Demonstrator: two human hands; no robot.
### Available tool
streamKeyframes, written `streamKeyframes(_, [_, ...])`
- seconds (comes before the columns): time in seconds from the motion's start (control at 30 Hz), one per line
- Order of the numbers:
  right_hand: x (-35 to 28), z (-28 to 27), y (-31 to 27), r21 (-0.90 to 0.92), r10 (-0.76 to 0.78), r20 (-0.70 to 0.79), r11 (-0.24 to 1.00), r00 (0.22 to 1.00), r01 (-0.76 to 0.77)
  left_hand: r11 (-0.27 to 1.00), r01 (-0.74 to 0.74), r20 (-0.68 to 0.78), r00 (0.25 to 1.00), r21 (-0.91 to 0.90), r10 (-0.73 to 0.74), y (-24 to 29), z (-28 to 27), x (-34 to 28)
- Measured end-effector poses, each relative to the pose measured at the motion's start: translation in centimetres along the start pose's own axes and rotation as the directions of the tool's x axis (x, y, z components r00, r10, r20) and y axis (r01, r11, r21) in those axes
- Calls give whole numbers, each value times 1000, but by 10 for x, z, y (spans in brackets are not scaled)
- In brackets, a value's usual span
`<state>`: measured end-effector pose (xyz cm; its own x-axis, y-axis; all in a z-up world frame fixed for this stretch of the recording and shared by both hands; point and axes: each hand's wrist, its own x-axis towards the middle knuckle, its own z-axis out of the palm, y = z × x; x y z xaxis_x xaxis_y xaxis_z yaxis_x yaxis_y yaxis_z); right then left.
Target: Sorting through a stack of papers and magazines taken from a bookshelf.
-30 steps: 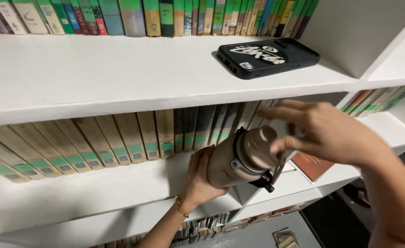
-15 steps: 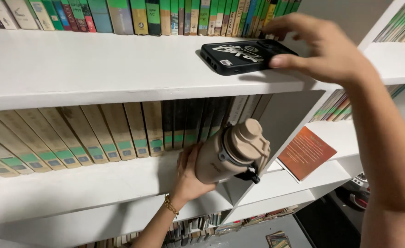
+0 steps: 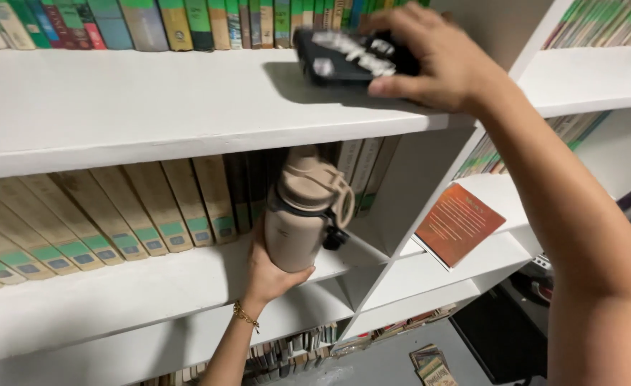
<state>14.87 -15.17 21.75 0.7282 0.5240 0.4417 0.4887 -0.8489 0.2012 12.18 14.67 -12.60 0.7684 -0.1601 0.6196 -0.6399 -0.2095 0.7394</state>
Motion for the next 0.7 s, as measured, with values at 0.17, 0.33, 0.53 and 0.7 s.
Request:
streamKeyframes(0.17, [-80, -13, 12, 787, 248, -321, 607, 914, 111, 995, -9, -41, 999, -101, 4, -9, -3, -2])
streamKeyframes(0.33, [-139, -10, -25, 960, 305, -278, 106, 911, 257, 999, 4, -38, 999, -44, -6, -19, 3, -4])
streamKeyframes(0.53, [-170, 13, -21, 853, 291, 49, -510, 956, 112, 999, 50, -65, 997, -11, -51, -35, 3, -14])
streamKeyframes(0.7, [-209, 57, 46, 886, 374, 356, -426, 856, -183, 1000, -12, -106, 994, 7, 12, -54, 7, -18])
